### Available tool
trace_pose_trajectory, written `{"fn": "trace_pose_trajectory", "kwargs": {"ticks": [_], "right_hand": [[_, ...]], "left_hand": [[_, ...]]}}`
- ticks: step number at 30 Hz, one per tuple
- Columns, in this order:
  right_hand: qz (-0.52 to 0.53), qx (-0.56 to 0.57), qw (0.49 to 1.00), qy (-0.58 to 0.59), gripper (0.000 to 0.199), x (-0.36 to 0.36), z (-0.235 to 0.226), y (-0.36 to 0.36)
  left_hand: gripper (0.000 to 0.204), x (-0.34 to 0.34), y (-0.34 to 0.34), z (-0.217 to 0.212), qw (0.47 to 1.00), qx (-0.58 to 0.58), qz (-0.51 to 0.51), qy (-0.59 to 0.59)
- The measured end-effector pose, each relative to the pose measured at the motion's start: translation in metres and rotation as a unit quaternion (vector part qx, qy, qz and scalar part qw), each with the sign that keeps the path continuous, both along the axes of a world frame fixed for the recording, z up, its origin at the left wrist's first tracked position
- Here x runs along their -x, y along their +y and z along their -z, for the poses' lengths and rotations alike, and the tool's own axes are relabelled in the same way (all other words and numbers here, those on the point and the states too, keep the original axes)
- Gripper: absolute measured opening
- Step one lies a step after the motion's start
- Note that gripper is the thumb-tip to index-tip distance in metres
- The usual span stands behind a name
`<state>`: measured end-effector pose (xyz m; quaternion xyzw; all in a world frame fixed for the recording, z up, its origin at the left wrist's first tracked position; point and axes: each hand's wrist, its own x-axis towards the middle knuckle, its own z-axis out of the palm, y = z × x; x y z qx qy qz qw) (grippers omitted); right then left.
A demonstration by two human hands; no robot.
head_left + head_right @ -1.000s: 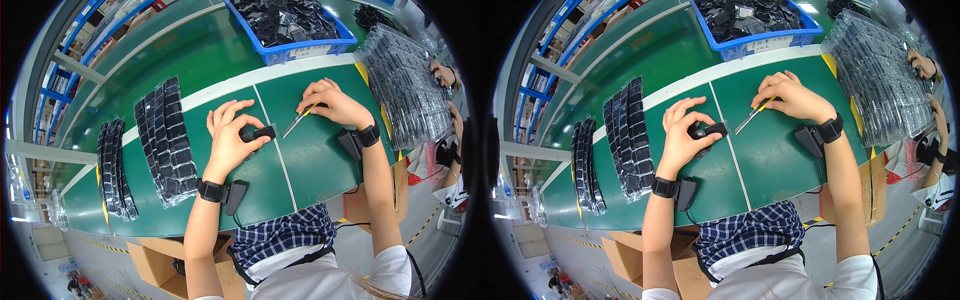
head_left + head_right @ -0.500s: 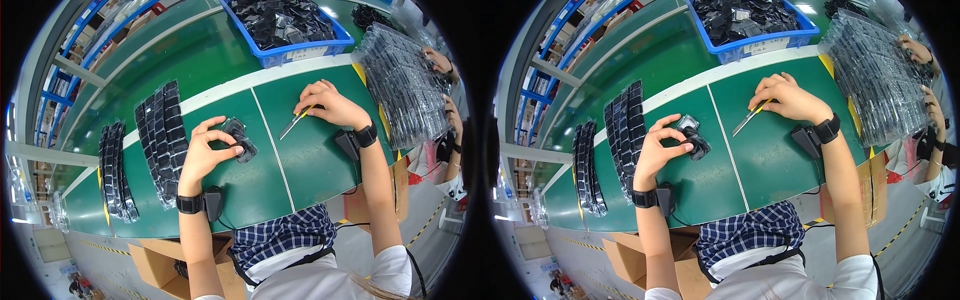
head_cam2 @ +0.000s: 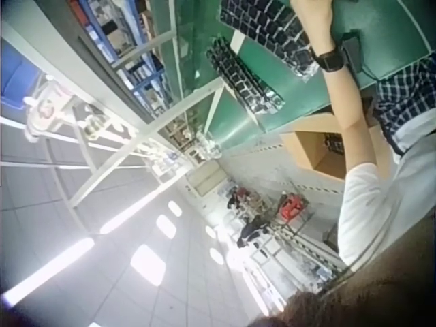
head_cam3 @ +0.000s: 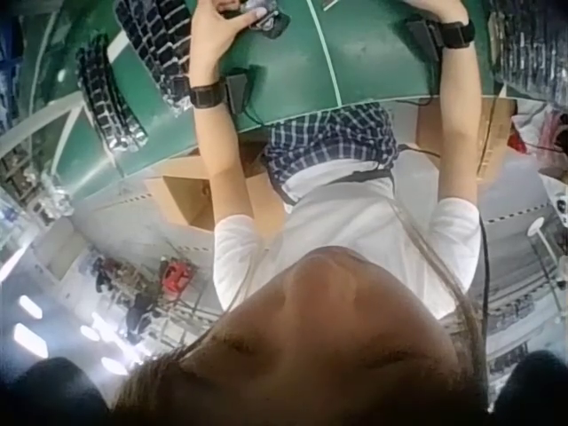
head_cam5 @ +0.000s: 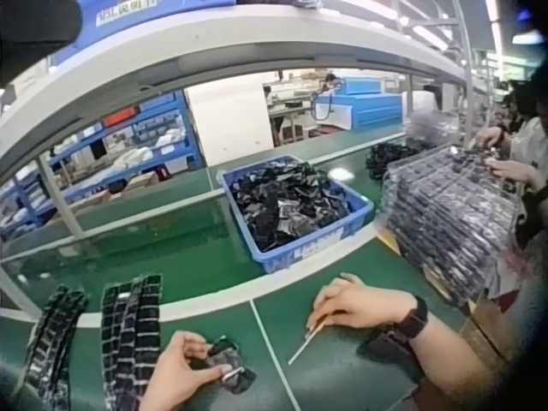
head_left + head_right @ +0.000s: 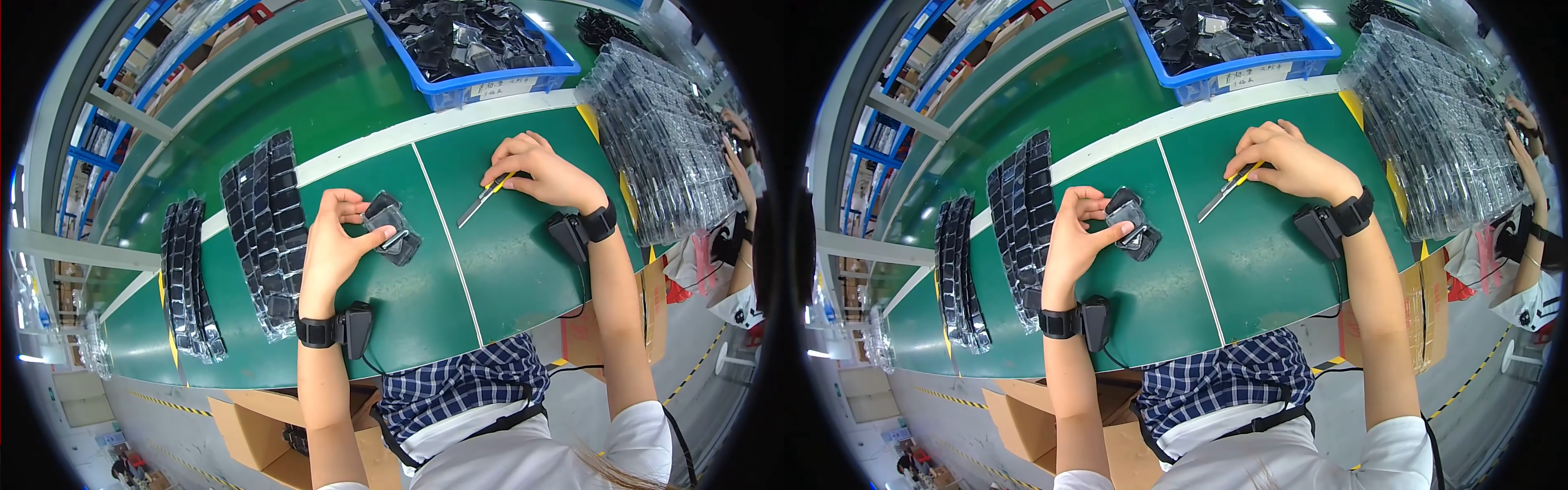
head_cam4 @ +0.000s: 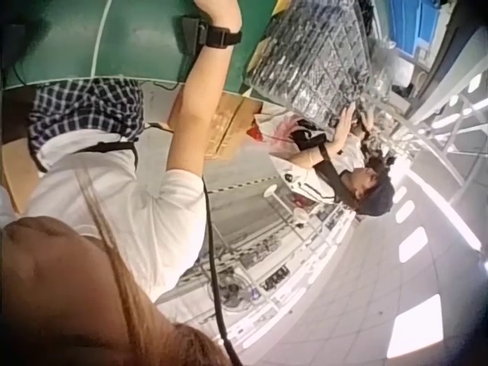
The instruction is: The person separates small black components from a plastic strip using a utility knife and places them into a blue bin.
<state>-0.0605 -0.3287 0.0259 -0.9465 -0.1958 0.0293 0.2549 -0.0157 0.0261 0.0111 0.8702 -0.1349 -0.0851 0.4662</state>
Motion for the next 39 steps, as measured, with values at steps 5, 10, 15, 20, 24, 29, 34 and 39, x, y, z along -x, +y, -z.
{"fn": "trace_pose_trajectory", "kwargs": {"ticks": [5,10,15,20,24,29,34,39], "right_hand": [[0.0,0.004,1.0,-0.009,0.026,0.0,0.001,-0.001],[-0.002,0.003,1.0,-0.013,0.027,-0.001,0.001,-0.002],[0.003,-0.001,1.0,-0.011,0.029,0.0,0.002,-0.001],[0.001,-0.005,1.0,-0.017,0.03,0.0,0.002,0.0],[0.001,-0.008,1.0,-0.02,0.03,0.001,0.002,0.0],[-0.003,-0.002,1.0,-0.026,0.029,0.0,0.003,-0.001],[-0.005,-0.003,1.0,-0.024,0.028,0.0,0.003,-0.001],[-0.005,-0.003,1.0,-0.027,0.029,0.0,0.003,-0.001]], "left_hand": [[0.057,0.005,-0.004,-0.009,1.0,-0.012,0.015,-0.002],[0.052,0.003,-0.001,-0.012,0.998,-0.027,0.054,0.008],[0.046,0.001,-0.002,-0.013,0.992,0.064,0.072,0.084],[0.046,-0.006,0.003,-0.003,0.976,0.184,0.052,0.105],[0.044,-0.008,0.005,-0.005,0.966,0.238,0.0,0.105],[0.045,-0.01,0.016,-0.007,0.935,0.294,0.036,0.197],[0.044,-0.001,0.008,-0.013,0.938,0.221,0.101,0.249],[0.043,0.009,0.001,-0.031,0.958,0.079,0.13,0.244]]}}
